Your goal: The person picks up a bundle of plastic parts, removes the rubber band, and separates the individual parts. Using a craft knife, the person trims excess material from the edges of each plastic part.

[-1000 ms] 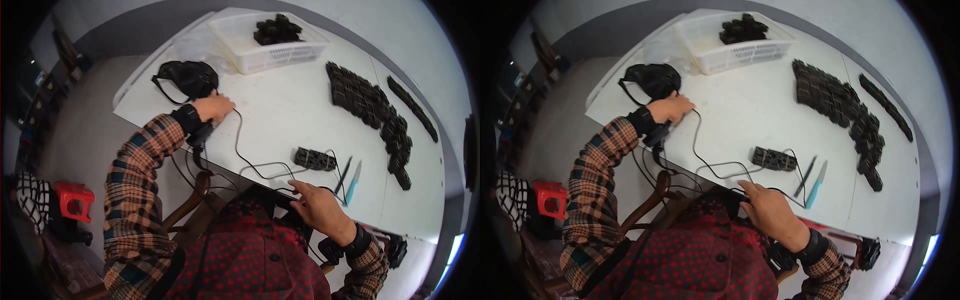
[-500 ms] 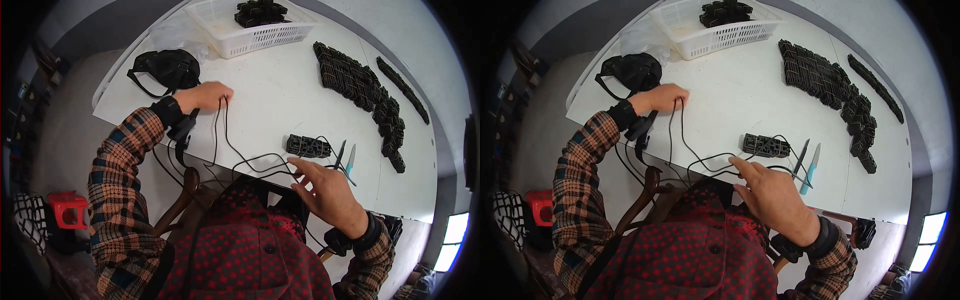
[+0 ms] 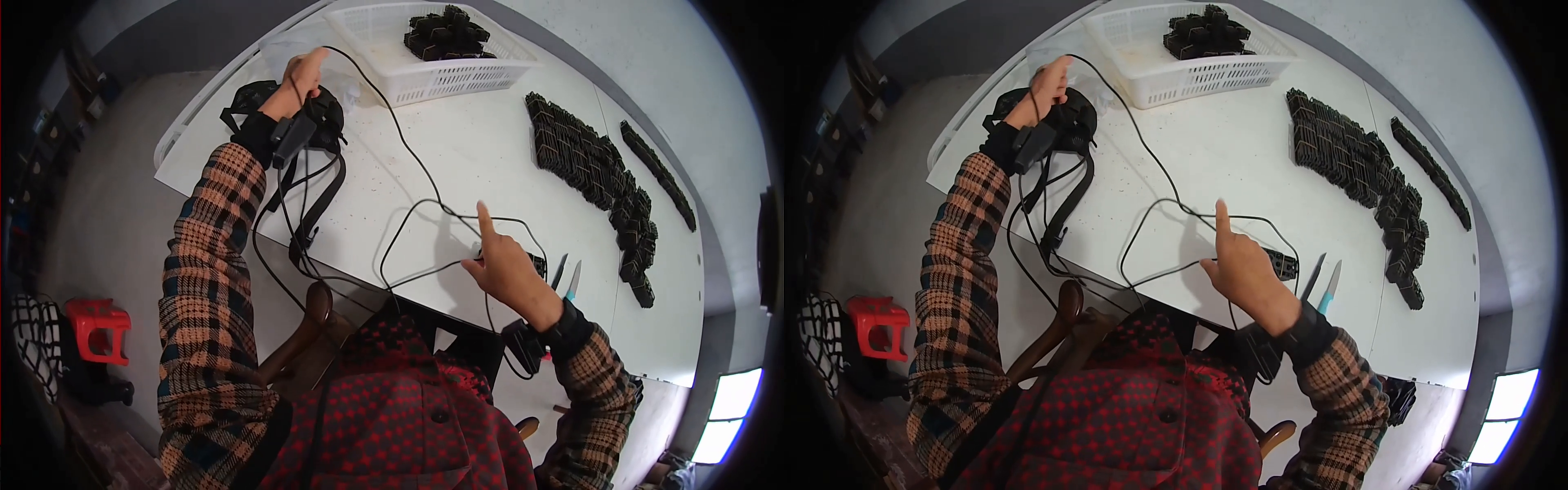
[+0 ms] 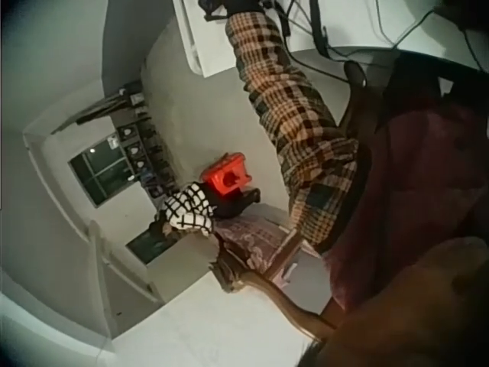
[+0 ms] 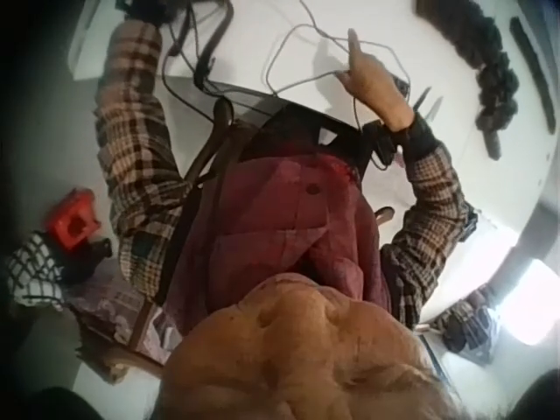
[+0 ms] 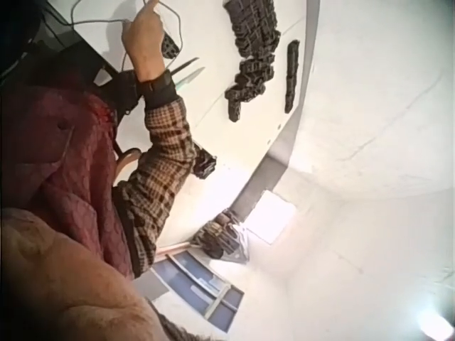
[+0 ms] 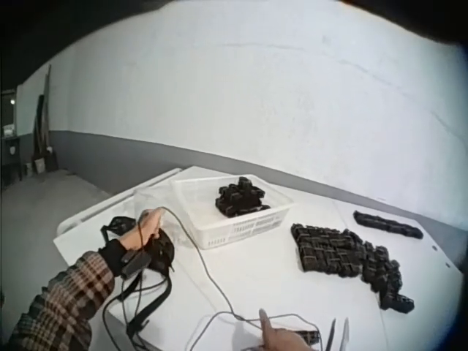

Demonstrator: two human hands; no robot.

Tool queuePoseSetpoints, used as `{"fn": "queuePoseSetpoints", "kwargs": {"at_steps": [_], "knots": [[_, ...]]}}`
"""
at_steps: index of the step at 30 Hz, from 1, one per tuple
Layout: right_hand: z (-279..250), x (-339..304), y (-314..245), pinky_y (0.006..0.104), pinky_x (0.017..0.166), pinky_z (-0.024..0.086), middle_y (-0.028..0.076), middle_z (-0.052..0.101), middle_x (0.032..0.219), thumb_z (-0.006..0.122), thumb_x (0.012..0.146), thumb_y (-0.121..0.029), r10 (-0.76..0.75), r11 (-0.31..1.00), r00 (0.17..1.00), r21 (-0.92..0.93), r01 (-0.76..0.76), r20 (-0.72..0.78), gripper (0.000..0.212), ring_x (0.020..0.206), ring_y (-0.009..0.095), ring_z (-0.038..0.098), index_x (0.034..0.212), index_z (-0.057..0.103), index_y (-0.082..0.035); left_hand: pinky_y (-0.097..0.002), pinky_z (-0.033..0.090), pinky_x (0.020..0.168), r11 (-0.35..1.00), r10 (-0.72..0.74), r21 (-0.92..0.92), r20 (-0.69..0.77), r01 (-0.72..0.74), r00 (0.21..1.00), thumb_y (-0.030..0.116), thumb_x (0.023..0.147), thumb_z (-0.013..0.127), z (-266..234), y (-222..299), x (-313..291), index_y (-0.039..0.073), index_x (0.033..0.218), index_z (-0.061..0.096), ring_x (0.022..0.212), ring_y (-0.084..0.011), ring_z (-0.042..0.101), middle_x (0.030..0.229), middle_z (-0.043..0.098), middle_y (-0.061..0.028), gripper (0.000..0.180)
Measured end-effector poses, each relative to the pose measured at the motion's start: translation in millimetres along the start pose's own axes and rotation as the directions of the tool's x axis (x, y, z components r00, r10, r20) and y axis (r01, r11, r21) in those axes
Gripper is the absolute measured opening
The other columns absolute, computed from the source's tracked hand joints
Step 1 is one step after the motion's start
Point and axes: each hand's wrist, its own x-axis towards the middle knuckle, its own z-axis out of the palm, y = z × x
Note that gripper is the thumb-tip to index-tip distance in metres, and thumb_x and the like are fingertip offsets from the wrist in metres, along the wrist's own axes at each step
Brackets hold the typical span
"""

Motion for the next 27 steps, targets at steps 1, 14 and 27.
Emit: {"fn": "queuePoseSetpoints", "kwargs": {"at_steps": [1, 14, 27], "knots": [[-1, 7, 3, 0.0405, 0.062, 0.049, 0.017, 0.064, 0.072, 0.069, 0.076, -0.012, 0.001, 1.0, 1.0, -0.01, -0.001, -0.004, 0.073, 0.069, 0.032, 0.063, 0.138, 0.031, 0.002, -0.0244, 0.036, 0.049, 0.989, 0.087, 0.122, -0.025, -0.083, 0.996, 0.026, 0.091, 0.051, 12, 2, -1, 0.009, 0.07, 0.042, 0.052, -0.007, 0.037, 0.06, 0.036, 0.004, 0.028], [-4, 33, -5, 0.0366, 0.069, 0.053, 0.019, 0.064, 0.068, 0.067, 0.075, -0.016, -0.082, 0.996, 0.955, 0.004, 0.084, 0.285, 0.044, 0.07, 0.03, 0.066, 0.113, 0.057, 0.004, -0.0253, 0.038, 0.056, 0.51, 0.325, 0.465, 0.675, -0.724, 0.663, -0.001, 0.076, 0.049, 50, 16, -10, 0.001, 0.084, 0.053, 0.058, -0.0072, 0.045, 0.062, 0.047, 0.0006, 0.009], [69, 45, -9, 0.0435, 0.07, 0.051, 0.024, 0.063, 0.075, 0.064, 0.079, -0.019, -0.015, 0.984, 0.967, -0.167, 0.059, 0.253, 0.031, 0.079, 0.036, 0.063, 0.103, 0.06, 0.0, -0.038, 0.042, 0.056, 0.264, 0.326, 0.728, 0.55, -0.633, 0.769, 0.022, 0.071, 0.066, 66, 43, -20, 0.003, 0.07, 0.054, 0.062, -0.03, 0.053, 0.064, 0.057, -0.0109, 0.022]]}}
